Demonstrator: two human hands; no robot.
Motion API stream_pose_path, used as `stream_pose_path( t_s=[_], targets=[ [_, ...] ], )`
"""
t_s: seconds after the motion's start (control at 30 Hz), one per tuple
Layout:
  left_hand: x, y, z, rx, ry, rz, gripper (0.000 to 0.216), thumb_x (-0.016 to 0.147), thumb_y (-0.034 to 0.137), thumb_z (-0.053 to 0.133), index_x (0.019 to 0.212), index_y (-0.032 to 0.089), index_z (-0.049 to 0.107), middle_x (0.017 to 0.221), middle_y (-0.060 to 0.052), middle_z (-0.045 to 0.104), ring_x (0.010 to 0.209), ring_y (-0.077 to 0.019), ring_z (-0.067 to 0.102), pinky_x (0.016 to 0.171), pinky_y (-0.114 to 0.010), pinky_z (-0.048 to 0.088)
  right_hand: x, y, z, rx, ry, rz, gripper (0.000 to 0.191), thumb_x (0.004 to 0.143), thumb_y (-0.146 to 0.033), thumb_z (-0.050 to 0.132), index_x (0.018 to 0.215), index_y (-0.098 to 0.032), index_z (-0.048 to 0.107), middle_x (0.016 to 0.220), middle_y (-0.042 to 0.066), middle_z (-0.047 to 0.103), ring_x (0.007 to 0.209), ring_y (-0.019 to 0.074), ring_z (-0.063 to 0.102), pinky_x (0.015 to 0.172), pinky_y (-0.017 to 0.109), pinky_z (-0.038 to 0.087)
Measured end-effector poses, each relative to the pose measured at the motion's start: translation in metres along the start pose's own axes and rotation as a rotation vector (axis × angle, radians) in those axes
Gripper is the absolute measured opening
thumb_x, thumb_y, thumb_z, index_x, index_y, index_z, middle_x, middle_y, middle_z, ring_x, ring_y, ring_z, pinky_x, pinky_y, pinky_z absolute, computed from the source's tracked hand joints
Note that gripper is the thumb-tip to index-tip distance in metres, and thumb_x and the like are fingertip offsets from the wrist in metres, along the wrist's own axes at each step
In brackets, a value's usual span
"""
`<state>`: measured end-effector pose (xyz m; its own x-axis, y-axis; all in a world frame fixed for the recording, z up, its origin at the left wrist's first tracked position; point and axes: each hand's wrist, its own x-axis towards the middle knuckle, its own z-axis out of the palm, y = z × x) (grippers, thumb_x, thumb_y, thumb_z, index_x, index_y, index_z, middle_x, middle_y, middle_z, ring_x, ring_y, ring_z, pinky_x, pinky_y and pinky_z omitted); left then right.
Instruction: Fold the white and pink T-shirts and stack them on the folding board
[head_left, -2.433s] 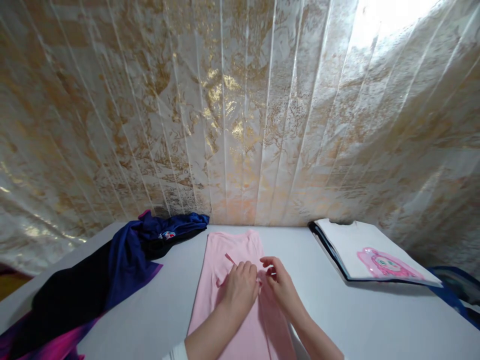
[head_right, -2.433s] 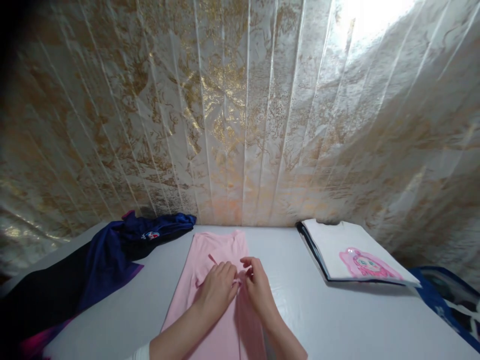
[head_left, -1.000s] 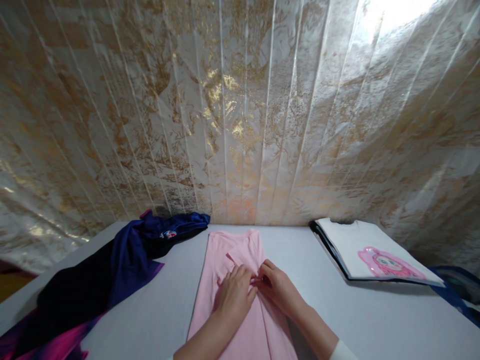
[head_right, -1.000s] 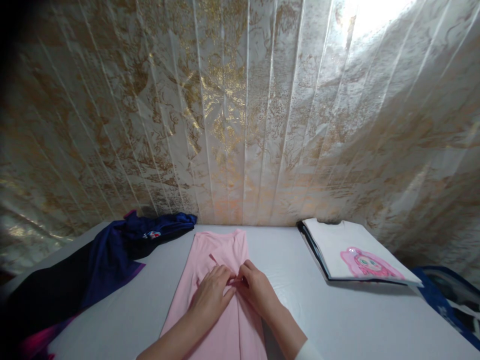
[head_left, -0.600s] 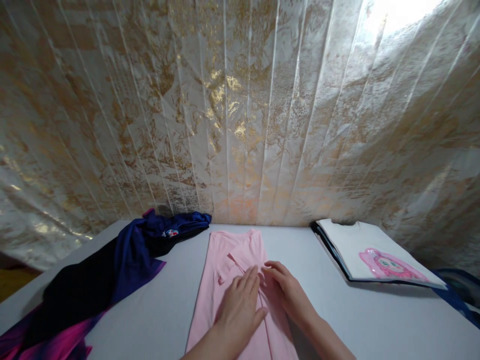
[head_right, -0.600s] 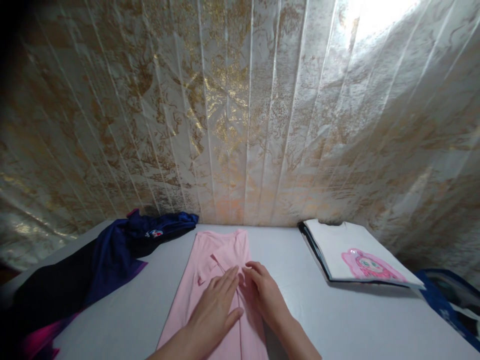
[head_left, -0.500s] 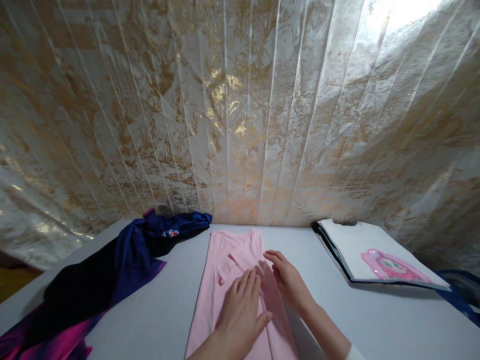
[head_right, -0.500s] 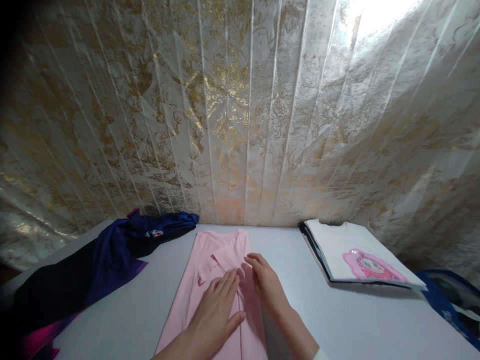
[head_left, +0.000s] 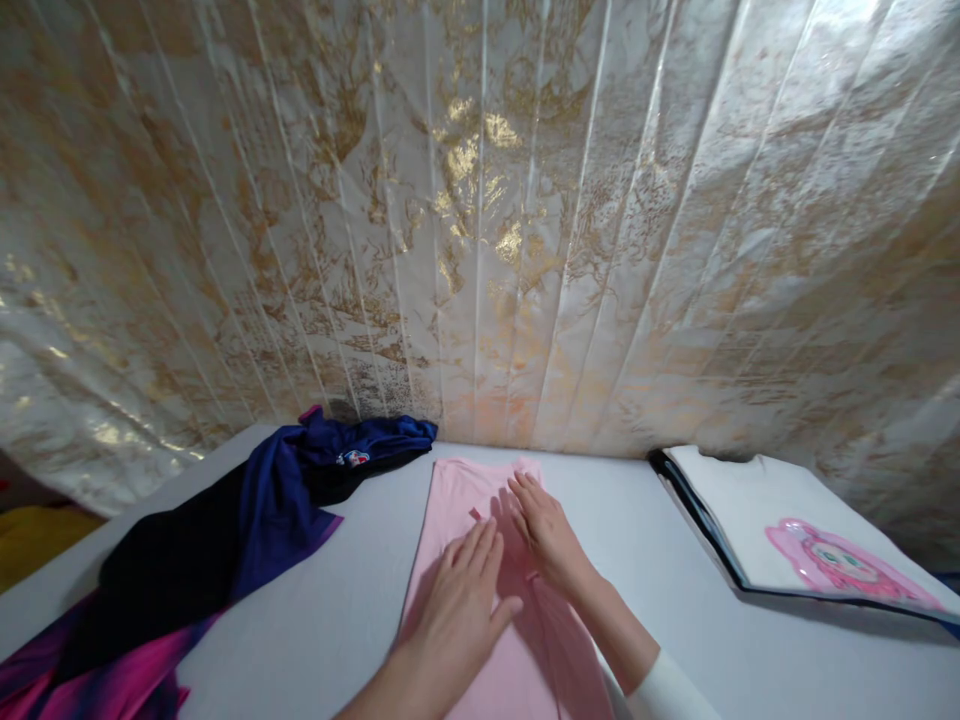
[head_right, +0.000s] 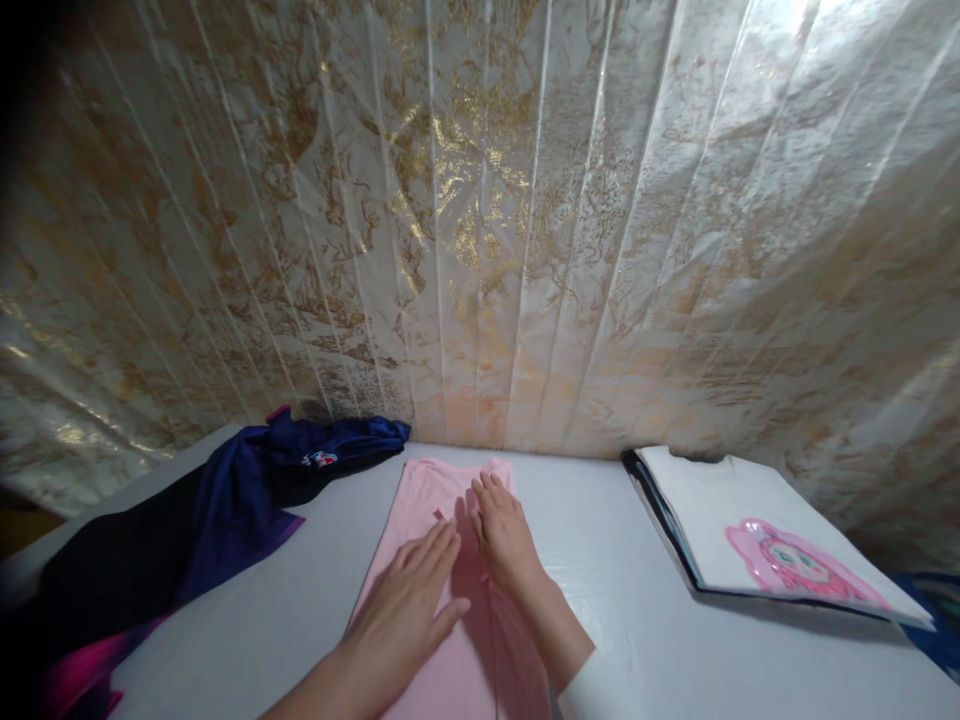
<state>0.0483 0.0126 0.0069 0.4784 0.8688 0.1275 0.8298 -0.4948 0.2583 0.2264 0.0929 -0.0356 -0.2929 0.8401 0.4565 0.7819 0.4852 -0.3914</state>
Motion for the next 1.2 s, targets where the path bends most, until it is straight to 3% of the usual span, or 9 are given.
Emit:
stream_pose_path(
  t_s=[0.1,0.23,0.4,0.57,0.67,0.77,0.9,1.2],
  targets=[
    [-0.005,-0.030,-0.006,0.074,0.062,-0.032,0.057,0.094,0.038,0.051,0.144,0.013,0.041,0.152,-0.016,0.033,0.141,-0.0279,0.032,0.112,-0.047,0.033,0.004,-0.011,0.010,-0.023,-0.009,0.012,0.046,0.096,-0.029,0.043,0.140,-0.017,0.047,0.150,0.015,0.040,0.141,0.0276,0.034,0.110,0.050,0.035],
    [-0.021,-0.057,-0.006,0.076,0.008,-0.025,0.056,0.094,0.037,0.049,0.145,0.017,0.039,0.153,-0.013,0.034,0.141,-0.0242,0.031,0.112,-0.042,0.032,-0.003,-0.023,0.024,-0.095,-0.072,0.065,0.051,0.094,-0.036,0.049,0.141,-0.016,0.047,0.149,0.017,0.041,0.141,0.0313,0.033,0.111,0.052,0.030],
    [-0.031,-0.069,-0.005,0.080,0.072,0.037,0.049,0.095,0.019,0.038,0.143,0.019,0.043,0.150,-0.009,0.040,0.139,-0.0194,0.036,0.110,-0.037,0.036,-0.005,-0.038,0.006,-0.080,-0.064,0.019,0.044,0.091,-0.030,0.053,0.133,-0.018,0.052,0.144,0.015,0.048,0.138,0.0325,0.036,0.108,0.051,0.032],
    [-0.038,-0.064,-0.006,0.172,0.114,-0.003,0.052,0.085,0.003,0.035,0.132,0.014,0.053,0.140,-0.011,0.053,0.130,-0.0234,0.048,0.106,-0.040,0.041,-0.006,-0.078,-0.010,0.086,-0.141,-0.136,0.017,0.081,-0.019,0.060,0.097,-0.019,0.060,0.106,0.010,0.063,0.105,0.0271,0.054,0.091,0.042,0.046],
    [-0.048,-0.053,-0.002,0.198,0.110,-0.077,0.046,0.086,0.003,0.038,0.124,0.016,0.059,0.128,-0.011,0.062,0.118,-0.0264,0.057,0.101,-0.044,0.044,-0.008,-0.092,0.002,0.070,-0.135,-0.129,0.014,0.075,-0.010,0.059,0.085,-0.020,0.058,0.091,0.007,0.061,0.092,0.0252,0.054,0.086,0.040,0.047],
    [-0.056,-0.045,0.005,0.233,0.081,-0.107,0.045,0.087,0.005,0.040,0.125,0.018,0.059,0.129,-0.011,0.061,0.117,-0.0283,0.056,0.099,-0.046,0.045,-0.008,-0.091,0.015,0.065,-0.098,-0.089,0.020,0.076,-0.002,0.051,0.079,-0.020,0.057,0.084,0.006,0.061,0.083,0.0225,0.055,0.081,0.035,0.048],
    [-0.058,-0.043,0.012,0.278,0.050,-0.114,0.047,0.087,0.004,0.040,0.129,0.015,0.057,0.134,-0.013,0.057,0.121,-0.0300,0.053,0.100,-0.049,0.044,-0.004,-0.082,0.021,0.088,-0.078,-0.052,0.020,0.077,-0.002,0.050,0.080,-0.021,0.056,0.081,0.005,0.063,0.081,0.0215,0.058,0.075,0.031,0.049],
    [-0.056,-0.042,0.007,0.285,0.020,-0.104,0.062,0.081,0.000,0.043,0.139,0.018,0.048,0.138,-0.010,0.054,0.124,-0.0255,0.050,0.103,-0.047,0.039,-0.005,-0.083,0.017,0.135,-0.067,-0.015,0.022,0.076,0.000,0.048,0.078,-0.021,0.054,0.078,0.004,0.061,0.091,0.0226,0.060,0.086,0.034,0.050]
  ],
)
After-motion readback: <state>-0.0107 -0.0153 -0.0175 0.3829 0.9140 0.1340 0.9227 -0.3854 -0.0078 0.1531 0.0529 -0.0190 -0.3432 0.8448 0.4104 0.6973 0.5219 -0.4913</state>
